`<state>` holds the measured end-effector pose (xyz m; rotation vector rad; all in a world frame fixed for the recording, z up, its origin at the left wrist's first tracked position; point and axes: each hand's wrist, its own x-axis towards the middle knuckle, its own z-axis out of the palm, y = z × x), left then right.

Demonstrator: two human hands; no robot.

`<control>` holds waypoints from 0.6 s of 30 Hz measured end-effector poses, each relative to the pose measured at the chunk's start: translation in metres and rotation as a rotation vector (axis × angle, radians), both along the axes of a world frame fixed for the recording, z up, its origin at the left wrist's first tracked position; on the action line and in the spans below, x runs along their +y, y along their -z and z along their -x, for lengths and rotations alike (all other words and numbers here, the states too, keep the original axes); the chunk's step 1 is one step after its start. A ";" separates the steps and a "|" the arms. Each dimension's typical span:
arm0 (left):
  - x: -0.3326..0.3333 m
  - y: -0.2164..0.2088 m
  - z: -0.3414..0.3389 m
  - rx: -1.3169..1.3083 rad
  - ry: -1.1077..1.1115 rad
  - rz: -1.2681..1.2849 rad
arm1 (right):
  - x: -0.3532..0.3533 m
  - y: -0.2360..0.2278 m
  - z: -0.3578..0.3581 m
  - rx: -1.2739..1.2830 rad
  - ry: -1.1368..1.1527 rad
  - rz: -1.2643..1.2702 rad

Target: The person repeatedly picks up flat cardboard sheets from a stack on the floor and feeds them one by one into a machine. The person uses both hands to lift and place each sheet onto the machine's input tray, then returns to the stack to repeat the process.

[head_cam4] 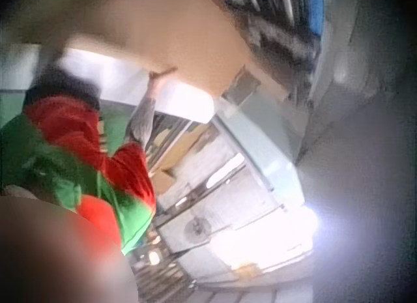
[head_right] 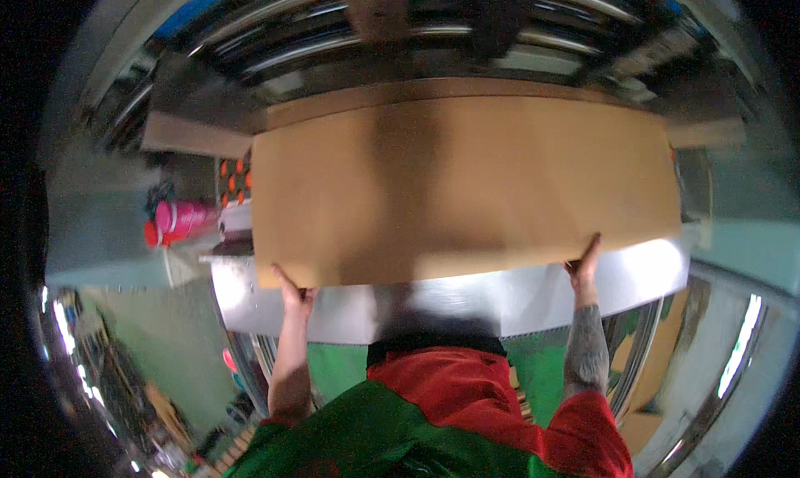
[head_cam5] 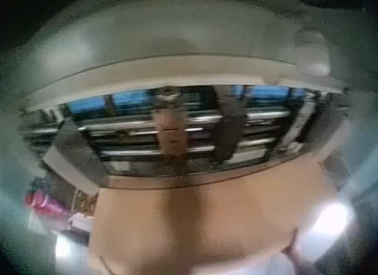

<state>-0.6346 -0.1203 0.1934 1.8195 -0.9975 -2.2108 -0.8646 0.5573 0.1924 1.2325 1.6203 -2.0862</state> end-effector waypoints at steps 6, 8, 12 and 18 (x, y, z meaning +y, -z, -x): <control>0.004 -0.014 0.005 0.056 -0.050 -0.028 | 0.002 -0.009 0.004 -0.067 -0.052 0.044; 0.004 -0.017 0.009 0.062 -0.035 -0.043 | 0.000 -0.011 0.005 -0.091 -0.015 0.006; 0.007 -0.018 0.007 0.077 -0.052 -0.015 | -0.001 -0.012 0.005 -0.086 0.003 0.064; 0.009 -0.023 0.013 0.048 -0.082 -0.032 | -0.001 -0.018 0.009 -0.080 -0.004 0.057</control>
